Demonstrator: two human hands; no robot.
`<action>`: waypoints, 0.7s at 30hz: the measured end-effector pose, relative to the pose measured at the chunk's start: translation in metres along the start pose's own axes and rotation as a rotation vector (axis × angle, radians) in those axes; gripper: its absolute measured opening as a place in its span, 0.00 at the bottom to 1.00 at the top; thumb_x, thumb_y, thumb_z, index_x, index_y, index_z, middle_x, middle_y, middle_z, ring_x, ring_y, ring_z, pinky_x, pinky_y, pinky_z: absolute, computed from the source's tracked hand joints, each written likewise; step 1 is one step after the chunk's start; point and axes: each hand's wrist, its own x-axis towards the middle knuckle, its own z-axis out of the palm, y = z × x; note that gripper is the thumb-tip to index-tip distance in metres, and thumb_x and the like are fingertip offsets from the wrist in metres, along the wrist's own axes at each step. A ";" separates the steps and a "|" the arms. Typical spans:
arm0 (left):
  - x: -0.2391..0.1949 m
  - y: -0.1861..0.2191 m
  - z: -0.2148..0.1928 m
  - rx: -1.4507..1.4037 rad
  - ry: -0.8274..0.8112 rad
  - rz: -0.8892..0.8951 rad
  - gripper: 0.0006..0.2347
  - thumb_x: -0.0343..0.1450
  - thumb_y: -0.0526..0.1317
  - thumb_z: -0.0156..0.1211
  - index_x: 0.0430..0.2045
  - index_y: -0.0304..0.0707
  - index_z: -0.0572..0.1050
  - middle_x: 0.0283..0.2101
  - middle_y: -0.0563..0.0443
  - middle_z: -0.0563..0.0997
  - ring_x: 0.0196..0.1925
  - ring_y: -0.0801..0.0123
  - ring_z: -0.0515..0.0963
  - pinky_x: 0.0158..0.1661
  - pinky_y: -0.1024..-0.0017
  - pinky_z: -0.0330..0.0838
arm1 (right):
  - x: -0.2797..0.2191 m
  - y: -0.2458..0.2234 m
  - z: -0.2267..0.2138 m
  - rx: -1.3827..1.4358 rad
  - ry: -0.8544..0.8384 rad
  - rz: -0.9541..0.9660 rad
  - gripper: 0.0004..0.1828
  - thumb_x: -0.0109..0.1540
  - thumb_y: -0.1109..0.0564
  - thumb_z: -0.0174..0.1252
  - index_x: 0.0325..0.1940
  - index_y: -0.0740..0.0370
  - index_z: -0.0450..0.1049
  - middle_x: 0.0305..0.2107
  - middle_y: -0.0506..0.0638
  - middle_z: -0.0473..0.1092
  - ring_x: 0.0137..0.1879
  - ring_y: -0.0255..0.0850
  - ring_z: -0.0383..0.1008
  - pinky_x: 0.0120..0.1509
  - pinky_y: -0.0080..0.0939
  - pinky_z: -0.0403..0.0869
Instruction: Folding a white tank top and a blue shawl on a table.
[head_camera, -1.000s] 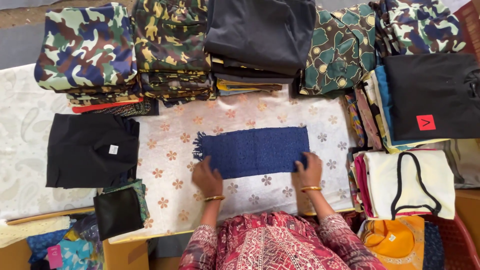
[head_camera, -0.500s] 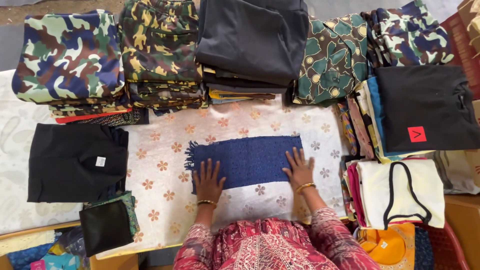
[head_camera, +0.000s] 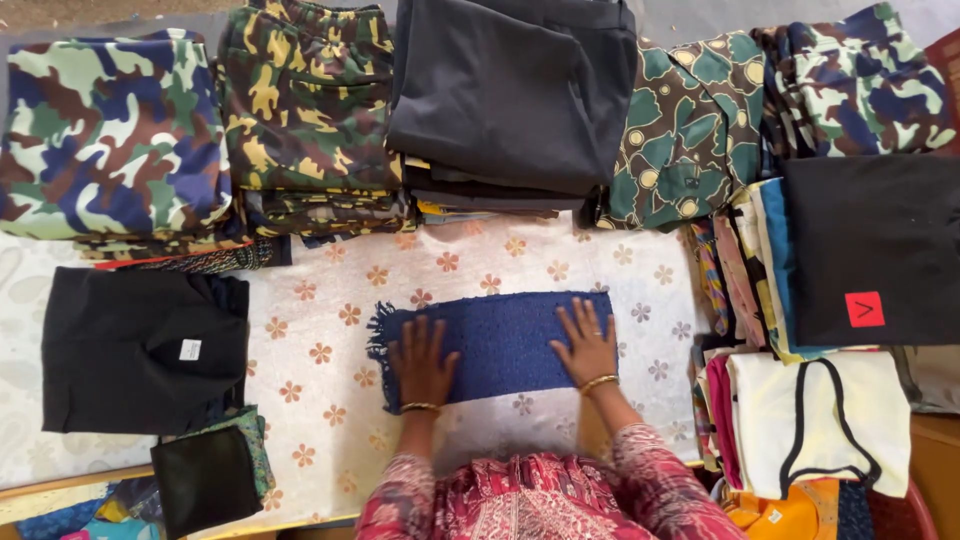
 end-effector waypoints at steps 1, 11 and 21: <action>0.001 -0.001 -0.007 0.001 -0.011 -0.004 0.30 0.71 0.57 0.51 0.70 0.56 0.58 0.76 0.49 0.54 0.78 0.53 0.49 0.69 0.36 0.41 | 0.001 0.004 -0.002 0.003 -0.011 0.002 0.39 0.63 0.32 0.48 0.77 0.39 0.53 0.77 0.46 0.43 0.82 0.43 0.37 0.79 0.67 0.35; 0.007 -0.007 -0.016 0.139 -0.123 -0.059 0.30 0.72 0.60 0.46 0.72 0.59 0.56 0.77 0.51 0.51 0.79 0.53 0.47 0.69 0.34 0.40 | 0.005 0.012 -0.011 0.021 -0.007 -0.021 0.38 0.63 0.33 0.49 0.76 0.42 0.58 0.77 0.48 0.46 0.83 0.45 0.38 0.80 0.68 0.36; 0.003 -0.006 -0.019 0.143 -0.100 -0.049 0.30 0.72 0.61 0.47 0.71 0.59 0.57 0.77 0.51 0.52 0.79 0.53 0.47 0.68 0.34 0.40 | 0.003 0.013 -0.005 -0.027 -0.010 -0.021 0.39 0.63 0.32 0.49 0.77 0.41 0.56 0.78 0.46 0.43 0.83 0.44 0.36 0.80 0.68 0.36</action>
